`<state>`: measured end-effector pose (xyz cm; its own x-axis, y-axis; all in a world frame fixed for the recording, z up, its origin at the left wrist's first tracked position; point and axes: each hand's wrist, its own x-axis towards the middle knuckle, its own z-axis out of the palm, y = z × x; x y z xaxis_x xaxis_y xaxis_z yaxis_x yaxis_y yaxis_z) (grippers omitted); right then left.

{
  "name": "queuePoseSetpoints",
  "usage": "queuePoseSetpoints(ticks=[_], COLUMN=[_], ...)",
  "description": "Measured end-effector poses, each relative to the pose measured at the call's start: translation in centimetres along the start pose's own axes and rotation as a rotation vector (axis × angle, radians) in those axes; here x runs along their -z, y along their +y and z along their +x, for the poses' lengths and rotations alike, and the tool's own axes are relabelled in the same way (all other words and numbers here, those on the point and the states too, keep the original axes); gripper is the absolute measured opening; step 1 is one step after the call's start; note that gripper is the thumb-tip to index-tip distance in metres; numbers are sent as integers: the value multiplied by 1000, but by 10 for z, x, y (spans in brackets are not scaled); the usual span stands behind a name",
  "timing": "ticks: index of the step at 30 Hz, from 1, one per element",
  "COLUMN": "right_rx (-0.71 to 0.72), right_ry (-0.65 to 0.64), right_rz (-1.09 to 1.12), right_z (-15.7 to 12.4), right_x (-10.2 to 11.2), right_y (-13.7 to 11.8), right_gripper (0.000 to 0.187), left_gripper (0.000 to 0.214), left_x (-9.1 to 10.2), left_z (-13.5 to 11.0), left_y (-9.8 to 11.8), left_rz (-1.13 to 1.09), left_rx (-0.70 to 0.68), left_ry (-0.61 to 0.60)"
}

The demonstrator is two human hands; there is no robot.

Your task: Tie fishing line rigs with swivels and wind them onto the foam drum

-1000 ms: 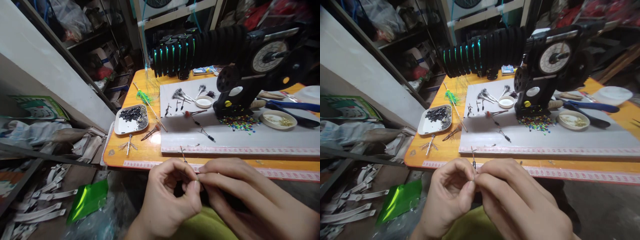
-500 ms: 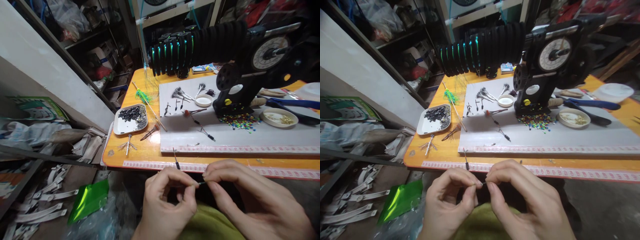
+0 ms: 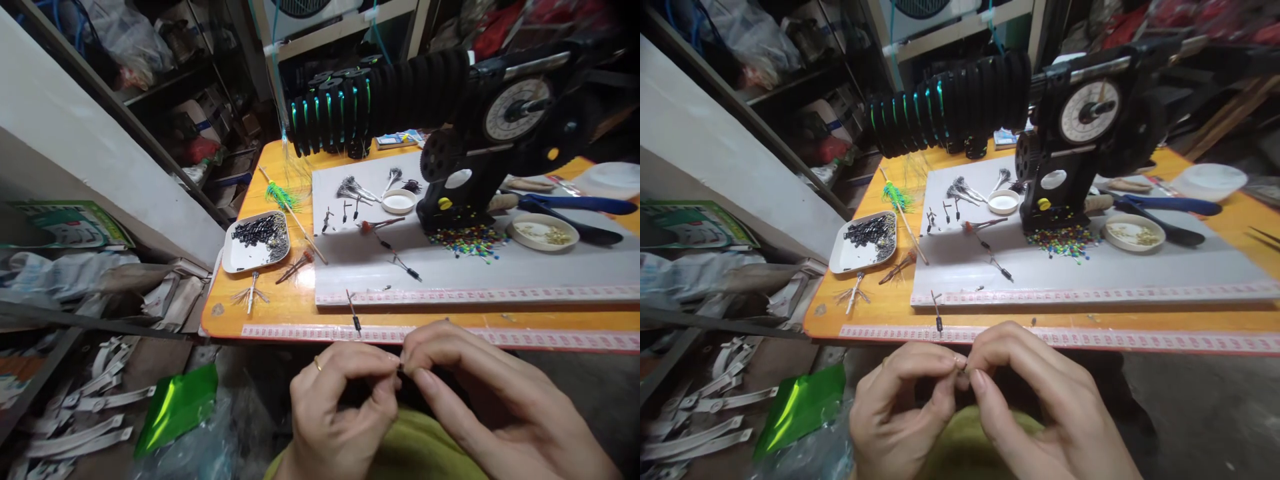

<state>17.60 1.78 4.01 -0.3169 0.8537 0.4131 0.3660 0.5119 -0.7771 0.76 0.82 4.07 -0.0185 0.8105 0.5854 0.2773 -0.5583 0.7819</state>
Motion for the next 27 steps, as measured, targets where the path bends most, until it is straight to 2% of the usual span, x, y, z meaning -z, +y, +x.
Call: queuePoseSetpoints(ticks=[7, 12, 15, 18, 20, 21, 25, 27], right_rx=[7, 21, -10, -55, -35, -15, 97, 144], right_ry=[-8, -11, -90, -196, -230, -216, -60, -36], right_rz=[39, 72, 88, 8, -21, -15, 18, 43], right_z=[5, 11, 11, 7, 5, 4, 2, 2], right_x=[-3, -2, 2, 5, 6, 7, 7, 7], right_y=[-7, -12, -9, -6, -3, -3, 1, 3], right_gripper=[15, 14, 10, 15, 13, 10, 32, 32], left_gripper=[10, 5, 5, 10, 13, 15, 15, 15], left_x=[-9, -14, -15, -16, -15, -15, -15, -14], left_z=[-13, -19, -20, -19, -18, -17, -16, -17], left_y=[-4, -7, -9, -9, -8, -8, -9, -9], left_rz=[-232, -357, -446, -585, -666, -698, -833, -879], left_rx=[220, 327, 392, 426, 449, 470, 551, 571], left_ry=[127, 146, 130, 93, 106, 113, 81, 59])
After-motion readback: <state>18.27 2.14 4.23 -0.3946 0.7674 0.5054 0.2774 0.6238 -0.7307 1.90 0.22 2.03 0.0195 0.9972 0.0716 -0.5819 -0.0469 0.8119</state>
